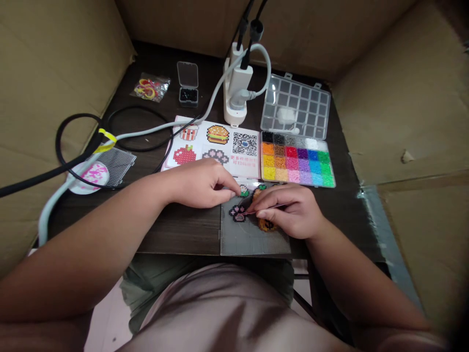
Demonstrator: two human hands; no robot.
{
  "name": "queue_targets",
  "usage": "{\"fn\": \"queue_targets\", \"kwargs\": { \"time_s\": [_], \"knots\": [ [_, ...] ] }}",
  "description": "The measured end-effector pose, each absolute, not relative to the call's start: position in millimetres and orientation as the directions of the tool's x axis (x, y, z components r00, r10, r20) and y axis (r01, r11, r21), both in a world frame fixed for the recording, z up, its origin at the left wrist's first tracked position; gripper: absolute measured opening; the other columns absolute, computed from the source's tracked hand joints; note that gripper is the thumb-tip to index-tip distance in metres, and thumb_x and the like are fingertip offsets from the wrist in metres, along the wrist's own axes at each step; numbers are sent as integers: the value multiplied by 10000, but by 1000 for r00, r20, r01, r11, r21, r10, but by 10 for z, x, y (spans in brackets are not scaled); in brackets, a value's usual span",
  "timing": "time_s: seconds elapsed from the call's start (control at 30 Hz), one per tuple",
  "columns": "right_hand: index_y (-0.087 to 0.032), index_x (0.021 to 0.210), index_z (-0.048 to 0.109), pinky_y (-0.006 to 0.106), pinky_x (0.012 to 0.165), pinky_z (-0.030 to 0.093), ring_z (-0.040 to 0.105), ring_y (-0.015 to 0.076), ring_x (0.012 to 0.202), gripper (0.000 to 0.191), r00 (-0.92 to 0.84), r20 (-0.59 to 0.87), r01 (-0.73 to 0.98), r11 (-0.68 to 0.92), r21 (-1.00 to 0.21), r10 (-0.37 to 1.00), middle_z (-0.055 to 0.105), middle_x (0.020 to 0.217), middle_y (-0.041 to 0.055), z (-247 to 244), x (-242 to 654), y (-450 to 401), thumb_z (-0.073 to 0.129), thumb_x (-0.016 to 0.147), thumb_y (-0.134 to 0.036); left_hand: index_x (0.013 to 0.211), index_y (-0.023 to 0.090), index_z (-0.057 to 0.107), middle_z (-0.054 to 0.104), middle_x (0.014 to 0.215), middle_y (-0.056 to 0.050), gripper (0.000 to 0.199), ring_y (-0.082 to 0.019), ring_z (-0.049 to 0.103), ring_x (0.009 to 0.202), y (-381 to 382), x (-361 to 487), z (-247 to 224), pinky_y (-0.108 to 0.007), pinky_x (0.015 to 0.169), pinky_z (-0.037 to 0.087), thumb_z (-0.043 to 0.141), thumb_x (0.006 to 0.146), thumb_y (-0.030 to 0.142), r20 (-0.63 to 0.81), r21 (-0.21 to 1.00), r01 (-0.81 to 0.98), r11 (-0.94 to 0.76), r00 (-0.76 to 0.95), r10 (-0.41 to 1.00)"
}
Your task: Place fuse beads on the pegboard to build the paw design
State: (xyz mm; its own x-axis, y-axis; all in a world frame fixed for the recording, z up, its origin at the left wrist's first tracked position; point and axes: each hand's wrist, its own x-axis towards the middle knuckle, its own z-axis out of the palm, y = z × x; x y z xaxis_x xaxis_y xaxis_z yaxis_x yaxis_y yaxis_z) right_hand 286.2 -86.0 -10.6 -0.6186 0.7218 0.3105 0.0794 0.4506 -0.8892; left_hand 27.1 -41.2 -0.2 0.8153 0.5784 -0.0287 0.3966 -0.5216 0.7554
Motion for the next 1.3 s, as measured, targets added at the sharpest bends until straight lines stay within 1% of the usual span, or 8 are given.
{"fn": "queue_targets", "kwargs": {
  "time_s": [0.17, 0.3, 0.4, 0.57, 0.77, 0.9, 1.13, 1.3],
  "knots": [
    [-170, 890, 831, 268, 798, 666, 835, 183, 790, 40, -623, 317, 74, 457, -886, 715, 860, 868, 106, -105, 2863, -859, 812, 921, -153, 956, 231, 875, 812, 756, 20, 306, -94, 581, 589, -410, 263, 1, -247, 620, 388, 582, 879, 187, -64, 770, 399, -498, 825, 562],
    [-172, 898, 834, 268, 802, 667, 836, 184, 797, 34, -628, 314, 70, 455, -888, 712, 862, 879, 106, -109, 2863, -859, 814, 920, -157, 975, 247, 881, 840, 825, 14, 302, -91, 608, 610, -417, 264, 47, -239, 611, 385, 595, 899, 186, -90, 808, 340, -481, 878, 470],
    [-170, 898, 837, 269, 799, 667, 834, 184, 791, 30, -628, 312, 66, 449, -891, 713, 862, 879, 106, -114, 2862, -856, 816, 920, -164, 1031, 236, 885, 855, 867, 4, 333, -90, 638, 642, -421, 259, 67, -224, 626, 405, 582, 911, 171, -120, 828, 315, -464, 908, 403],
    [-173, 916, 842, 270, 810, 663, 833, 184, 794, 33, -631, 317, 47, 443, -895, 708, 862, 882, 102, -125, 2859, -852, 812, 923, -160, 1137, 232, 877, 869, 917, -16, 358, -103, 680, 682, -433, 243, 69, -209, 648, 443, 601, 913, 190, -162, 834, 329, -443, 914, 373],
    [-178, 903, 842, 282, 801, 664, 833, 191, 787, 25, -622, 308, 57, 434, -899, 720, 861, 872, 102, -126, 2861, -858, 821, 916, -172, 1183, 268, 866, 866, 887, 7, 455, -106, 664, 638, -448, 257, 91, -213, 622, 436, 584, 857, 124, -210, 789, 366, -494, 915, 343],
    [-176, 905, 845, 275, 799, 661, 832, 187, 786, 25, -621, 306, 56, 431, -901, 721, 861, 871, 101, -130, 2861, -856, 823, 916, -176, 1195, 295, 862, 868, 898, 9, 513, -120, 686, 670, -452, 271, 102, -222, 643, 444, 583, 816, 91, -228, 755, 389, -528, 910, 345],
    [-174, 897, 843, 272, 786, 657, 828, 184, 779, 36, -624, 304, 50, 425, -904, 719, 860, 864, 101, -136, 2856, -847, 821, 922, -188, 1222, 335, 850, 878, 1012, 20, 540, -140, 742, 783, -464, 293, 128, -236, 686, 459, 573, 825, 96, -275, 696, 433, -572, 897, 345],
    [-176, 885, 846, 279, 791, 660, 827, 186, 779, 72, -621, 283, 69, 411, -909, 731, 860, 859, 103, -134, 2863, -845, 822, 930, -226, 1223, 340, 849, 878, 1023, 18, 543, -142, 742, 780, -466, 300, 135, -241, 688, 459, 578, 821, 96, -285, 684, 444, -578, 893, 349]
  ]
}}
